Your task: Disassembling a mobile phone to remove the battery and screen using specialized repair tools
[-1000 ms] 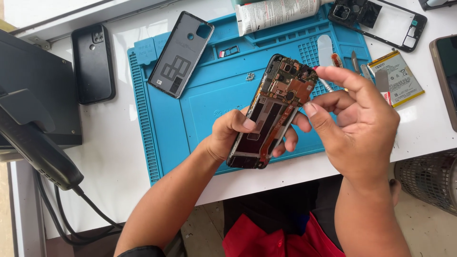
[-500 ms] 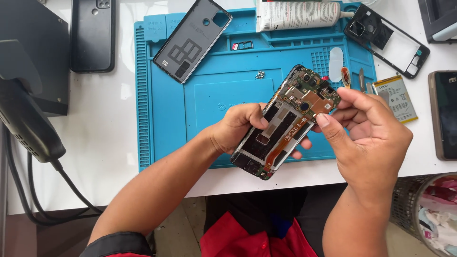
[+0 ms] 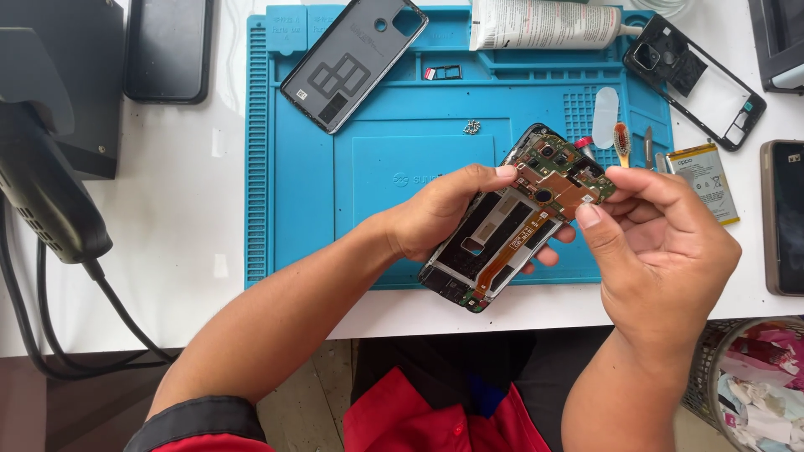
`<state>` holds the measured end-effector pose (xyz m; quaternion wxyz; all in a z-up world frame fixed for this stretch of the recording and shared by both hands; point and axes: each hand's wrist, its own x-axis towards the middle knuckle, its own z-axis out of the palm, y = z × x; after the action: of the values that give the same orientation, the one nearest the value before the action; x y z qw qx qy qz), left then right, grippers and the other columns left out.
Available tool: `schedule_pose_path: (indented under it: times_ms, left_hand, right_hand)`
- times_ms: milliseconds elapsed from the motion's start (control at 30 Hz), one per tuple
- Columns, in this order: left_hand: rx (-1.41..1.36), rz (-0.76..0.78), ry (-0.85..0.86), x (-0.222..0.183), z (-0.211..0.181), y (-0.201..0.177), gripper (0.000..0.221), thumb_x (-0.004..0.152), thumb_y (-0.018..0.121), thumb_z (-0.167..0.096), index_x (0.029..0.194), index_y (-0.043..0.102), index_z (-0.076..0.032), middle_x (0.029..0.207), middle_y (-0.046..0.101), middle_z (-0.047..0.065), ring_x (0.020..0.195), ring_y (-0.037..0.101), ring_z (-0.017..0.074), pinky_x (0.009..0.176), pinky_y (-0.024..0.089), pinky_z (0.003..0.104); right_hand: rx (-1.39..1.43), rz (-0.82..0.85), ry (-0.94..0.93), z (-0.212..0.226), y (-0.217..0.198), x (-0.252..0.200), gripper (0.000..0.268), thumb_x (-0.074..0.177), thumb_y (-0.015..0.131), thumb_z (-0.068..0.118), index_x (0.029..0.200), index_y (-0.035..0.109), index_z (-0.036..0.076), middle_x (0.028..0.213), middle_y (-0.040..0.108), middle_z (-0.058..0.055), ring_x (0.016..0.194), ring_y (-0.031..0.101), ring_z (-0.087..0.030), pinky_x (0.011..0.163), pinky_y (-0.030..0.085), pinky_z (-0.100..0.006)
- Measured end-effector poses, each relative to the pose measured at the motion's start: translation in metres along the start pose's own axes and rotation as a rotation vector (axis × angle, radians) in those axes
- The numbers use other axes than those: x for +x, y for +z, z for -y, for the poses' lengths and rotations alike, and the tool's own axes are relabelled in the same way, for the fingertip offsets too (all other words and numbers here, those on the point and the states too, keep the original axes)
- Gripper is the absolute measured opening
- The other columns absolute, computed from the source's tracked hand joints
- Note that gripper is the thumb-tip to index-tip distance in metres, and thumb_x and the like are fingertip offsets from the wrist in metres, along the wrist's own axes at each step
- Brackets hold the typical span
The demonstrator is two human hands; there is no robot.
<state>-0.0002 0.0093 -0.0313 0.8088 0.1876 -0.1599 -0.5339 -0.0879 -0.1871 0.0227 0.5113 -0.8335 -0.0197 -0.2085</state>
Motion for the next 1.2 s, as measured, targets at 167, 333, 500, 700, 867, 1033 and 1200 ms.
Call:
schedule_pose_path:
  times_ms: [167,333,500,700,867,1033,1200]
  left_hand:
    - [-0.002,0.020,-0.018,0.000,0.001,-0.004,0.067,0.105,0.047,-0.043,0.157,0.041,-0.001,0.140,0.059,0.034,0.117,0.068,0.0423,0.099,0.057,0.048]
    - [0.032,0.002,-0.045,-0.002,-0.001,-0.002,0.068,0.104,0.047,-0.044,0.155,0.043,-0.001,0.140,0.060,0.032,0.118,0.068,0.0410,0.094,0.058,0.045]
    - [0.059,-0.040,-0.059,-0.001,-0.002,0.000,0.070,0.100,0.048,-0.046,0.154,0.044,-0.003,0.140,0.060,0.033,0.118,0.068,0.0428,0.088,0.059,0.046]
    - [0.094,-0.093,-0.056,0.000,-0.001,0.002,0.066,0.102,0.044,-0.045,0.151,0.047,-0.001,0.136,0.062,0.034,0.115,0.069,0.0421,0.091,0.058,0.046]
    - [0.225,-0.164,-0.036,0.003,-0.004,0.011,0.063,0.102,0.032,-0.041,0.146,0.050,0.001,0.131,0.066,0.029,0.111,0.070,0.0388,0.082,0.058,0.044]
    - [0.508,-0.323,-0.031,0.001,-0.012,0.030,0.058,0.100,0.029,-0.036,0.135,0.060,-0.001,0.111,0.076,0.027,0.089,0.073,0.0296,0.069,0.059,0.039]
    - [0.560,-0.330,0.020,0.001,-0.012,0.030,0.054,0.100,0.033,-0.036,0.123,0.064,0.002,0.103,0.078,0.026,0.082,0.074,0.0273,0.061,0.059,0.036]
  right_hand:
    - [-0.027,0.016,-0.032,-0.003,-0.002,0.001,0.029,0.103,0.075,-0.008,0.129,0.063,-0.014,0.112,0.061,-0.020,0.099,0.061,-0.025,0.095,0.054,-0.030]
    - [-0.022,0.030,-0.059,-0.004,-0.003,0.002,0.028,0.103,0.076,-0.010,0.128,0.064,-0.014,0.114,0.061,-0.022,0.102,0.061,-0.027,0.097,0.055,-0.032]
    - [-0.022,0.040,-0.063,-0.007,-0.002,0.003,0.029,0.102,0.075,-0.010,0.128,0.064,-0.013,0.117,0.060,-0.023,0.104,0.061,-0.028,0.100,0.055,-0.033]
    - [-0.030,0.059,-0.044,-0.009,-0.002,0.005,0.029,0.102,0.075,-0.010,0.128,0.064,-0.012,0.117,0.058,-0.021,0.104,0.060,-0.026,0.098,0.054,-0.032]
    - [-0.027,0.062,-0.027,-0.011,-0.002,0.004,0.029,0.101,0.075,-0.010,0.128,0.065,-0.012,0.117,0.057,-0.021,0.104,0.060,-0.025,0.097,0.054,-0.031]
    - [-0.045,0.095,-0.010,-0.007,-0.003,0.006,0.034,0.098,0.077,-0.005,0.129,0.064,-0.011,0.118,0.058,-0.020,0.102,0.060,-0.024,0.096,0.055,-0.031]
    - [-0.010,0.104,0.034,-0.010,-0.004,0.006,0.036,0.096,0.078,-0.006,0.128,0.062,-0.011,0.118,0.058,-0.019,0.101,0.060,-0.023,0.095,0.055,-0.029]
